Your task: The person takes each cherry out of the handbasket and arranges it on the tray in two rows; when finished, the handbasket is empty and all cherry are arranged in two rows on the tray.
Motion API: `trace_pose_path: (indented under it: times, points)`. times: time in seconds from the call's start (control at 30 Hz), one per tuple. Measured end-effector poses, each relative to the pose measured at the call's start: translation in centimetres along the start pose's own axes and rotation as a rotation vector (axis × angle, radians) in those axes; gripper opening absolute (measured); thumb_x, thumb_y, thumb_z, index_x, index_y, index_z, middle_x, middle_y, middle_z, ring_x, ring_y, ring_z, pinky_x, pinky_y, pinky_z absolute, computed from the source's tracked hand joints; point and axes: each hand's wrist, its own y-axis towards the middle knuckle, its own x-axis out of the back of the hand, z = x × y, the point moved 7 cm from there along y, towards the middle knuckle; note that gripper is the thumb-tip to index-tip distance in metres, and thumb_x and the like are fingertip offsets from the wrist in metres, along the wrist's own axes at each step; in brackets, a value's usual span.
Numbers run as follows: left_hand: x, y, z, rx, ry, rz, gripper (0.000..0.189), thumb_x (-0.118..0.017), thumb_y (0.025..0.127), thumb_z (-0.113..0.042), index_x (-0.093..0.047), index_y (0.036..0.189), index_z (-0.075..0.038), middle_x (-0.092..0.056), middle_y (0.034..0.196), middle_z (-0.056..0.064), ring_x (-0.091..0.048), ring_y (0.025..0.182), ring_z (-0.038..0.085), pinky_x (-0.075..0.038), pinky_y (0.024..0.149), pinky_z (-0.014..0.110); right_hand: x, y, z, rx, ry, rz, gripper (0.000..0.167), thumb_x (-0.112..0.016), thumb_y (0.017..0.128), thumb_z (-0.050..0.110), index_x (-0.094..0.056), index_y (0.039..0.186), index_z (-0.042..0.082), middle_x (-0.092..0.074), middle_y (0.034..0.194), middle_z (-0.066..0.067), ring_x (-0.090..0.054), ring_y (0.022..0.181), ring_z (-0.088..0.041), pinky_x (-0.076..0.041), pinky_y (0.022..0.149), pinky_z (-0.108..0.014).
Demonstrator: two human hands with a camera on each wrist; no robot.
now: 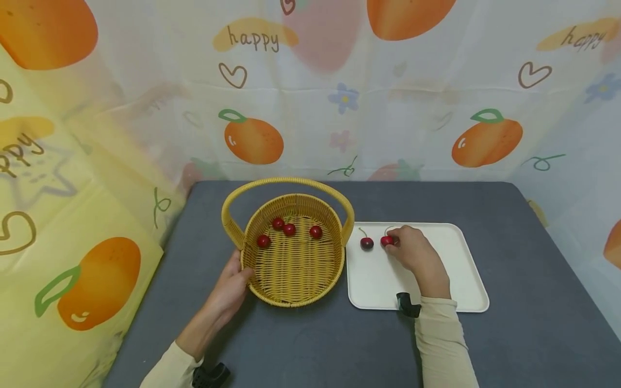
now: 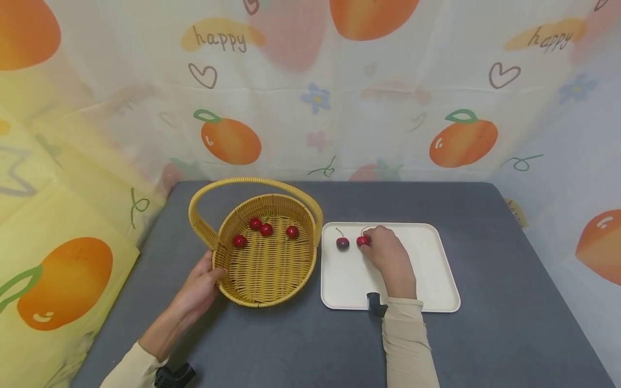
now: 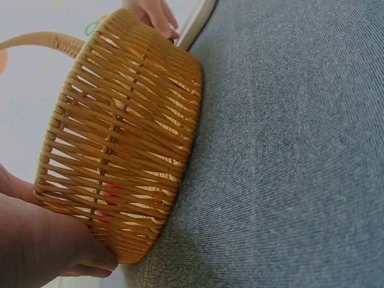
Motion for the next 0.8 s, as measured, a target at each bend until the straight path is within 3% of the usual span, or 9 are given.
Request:
trace_pose_path:
  times: [0.37,0.57,0.8]
  points:
    - [-0.02,0.02,0.05,-0.012,-0.006,0.016,0.076,-0.031,0.1,0.012,-0.004,0.168,-0.008,-0.019,0.171,0.016,-0.023,0.155,0.031,-0.029,0.121,0.044,-0.06,0.04,-0.01,-0.013,-0.031,0.003,0.025,-0.076,0.094,0.007,-0.074,0.117,-0.003,-0.071,0.101,-0.017,-0.062,0.093,-0.031,-0.052,0.09,-0.051]
    - [0.01,-0.03,0.23,-0.013,-0.012,0.019,0.074,-0.03,0.101,0.012,-0.004,0.167,-0.007,-0.019,0.171,0.017,-0.021,0.156,0.032,-0.025,0.123,0.046,-0.2,0.05,-0.06,-0.014,-0.03,0.004,0.023,-0.075,0.095,0.008,-0.075,0.115,-0.002,-0.07,0.098,-0.016,-0.062,0.091,-0.03,-0.052,0.088,-0.05]
    - [0.06,-0.1,0.18,-0.013,-0.016,0.017,0.075,-0.031,0.1,0.012,-0.004,0.167,-0.007,-0.02,0.171,0.018,-0.023,0.155,0.032,-0.026,0.123,0.046,-0.22,0.03,-0.12,-0.019,-0.02,0.003,0.03,-0.075,0.094,0.009,-0.073,0.12,-0.005,-0.074,0.101,-0.018,-0.067,0.095,-0.032,-0.053,0.092,-0.052]
